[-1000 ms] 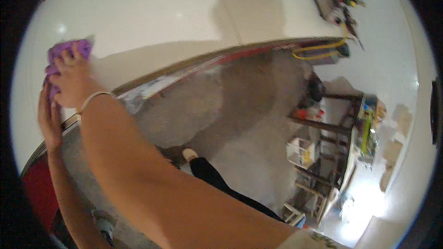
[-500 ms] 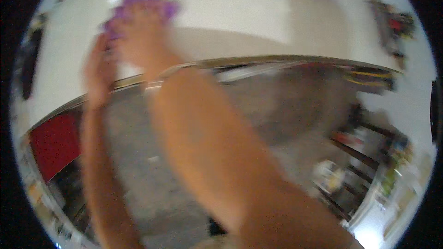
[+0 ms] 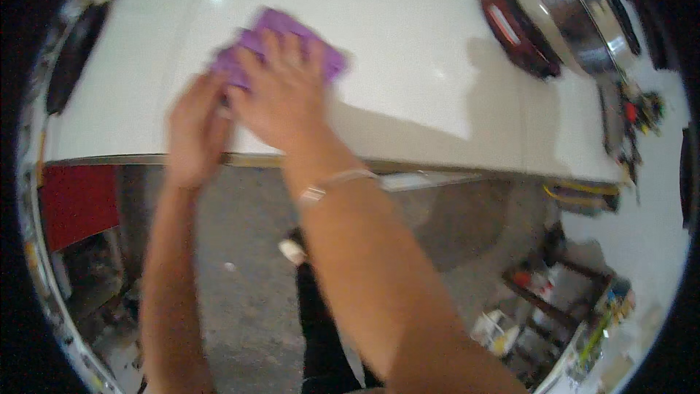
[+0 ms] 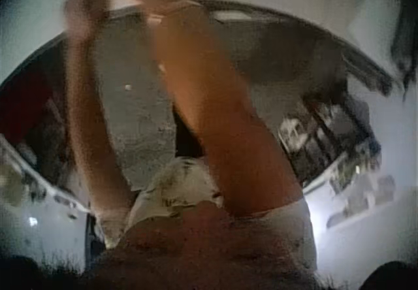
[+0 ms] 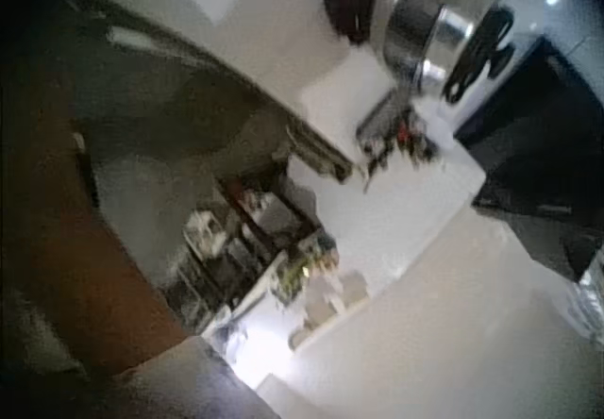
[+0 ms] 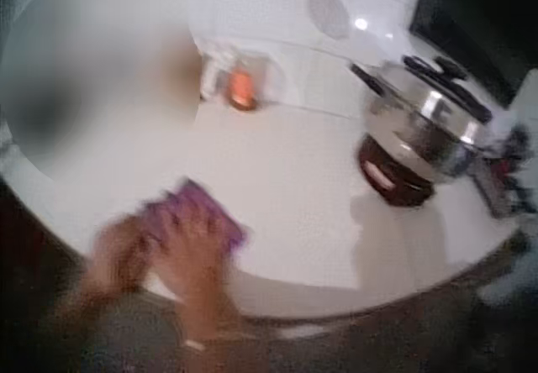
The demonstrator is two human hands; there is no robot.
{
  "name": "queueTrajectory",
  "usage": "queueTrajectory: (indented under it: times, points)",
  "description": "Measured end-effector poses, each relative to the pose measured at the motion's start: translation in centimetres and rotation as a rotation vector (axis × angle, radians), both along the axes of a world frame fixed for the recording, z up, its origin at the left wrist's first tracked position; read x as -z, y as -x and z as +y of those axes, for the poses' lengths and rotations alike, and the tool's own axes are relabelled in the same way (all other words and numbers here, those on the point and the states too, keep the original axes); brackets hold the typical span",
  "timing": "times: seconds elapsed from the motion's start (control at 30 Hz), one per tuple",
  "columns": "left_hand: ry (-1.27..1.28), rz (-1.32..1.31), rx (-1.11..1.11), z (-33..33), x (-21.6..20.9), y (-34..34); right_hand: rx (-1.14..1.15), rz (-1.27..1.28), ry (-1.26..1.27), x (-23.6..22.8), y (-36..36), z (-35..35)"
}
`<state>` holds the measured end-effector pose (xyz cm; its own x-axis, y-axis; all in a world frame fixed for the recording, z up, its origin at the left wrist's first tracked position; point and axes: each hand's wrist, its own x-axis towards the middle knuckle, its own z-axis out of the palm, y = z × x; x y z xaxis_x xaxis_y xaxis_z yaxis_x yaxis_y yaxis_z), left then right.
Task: The person wraps dough in a plastic bag and then wipes the kitchen counter using a purple cloth.
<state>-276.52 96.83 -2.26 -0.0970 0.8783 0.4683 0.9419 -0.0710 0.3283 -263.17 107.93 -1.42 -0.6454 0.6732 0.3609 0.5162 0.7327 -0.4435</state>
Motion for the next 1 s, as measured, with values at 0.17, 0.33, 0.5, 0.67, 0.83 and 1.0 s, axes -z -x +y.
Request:
queueTrajectory:
  times: [0.17, 0.33, 0.5, 0.67, 0.83, 1.0]
  points:
    - [0.249, 0.026, -0.29, -0.8, -0.9, 0.8, -0.033, -0.127, 0.028, 0.1, 3.0, -0.2]
    - [0.257, -0.039, -0.291, -1.8, -5.1, -0.7, -0.022, -0.281, 0.045, -3.5, 3.8, 1.2]
    - [0.252, -0.085, -0.254, -0.6, -4.7, -1.0, 0.116, -0.378, 0.101, -3.3, 8.4, 6.8]
    - [0.284, -0.107, -0.238, -0.5, -4.4, -1.4, -0.032, -0.473, 0.087, -3.5, 2.3, 3.7]
    - [0.28, -0.096, -0.257, 0.1, -4.7, -1.8, 0.106, -0.363, -0.073, -2.4, -15.8, 5.8]
    - [0.344, -0.056, -0.264, -0.2, -4.7, -1.8, 0.498, -0.46, 0.063, -2.5, -20.5, 13.9]
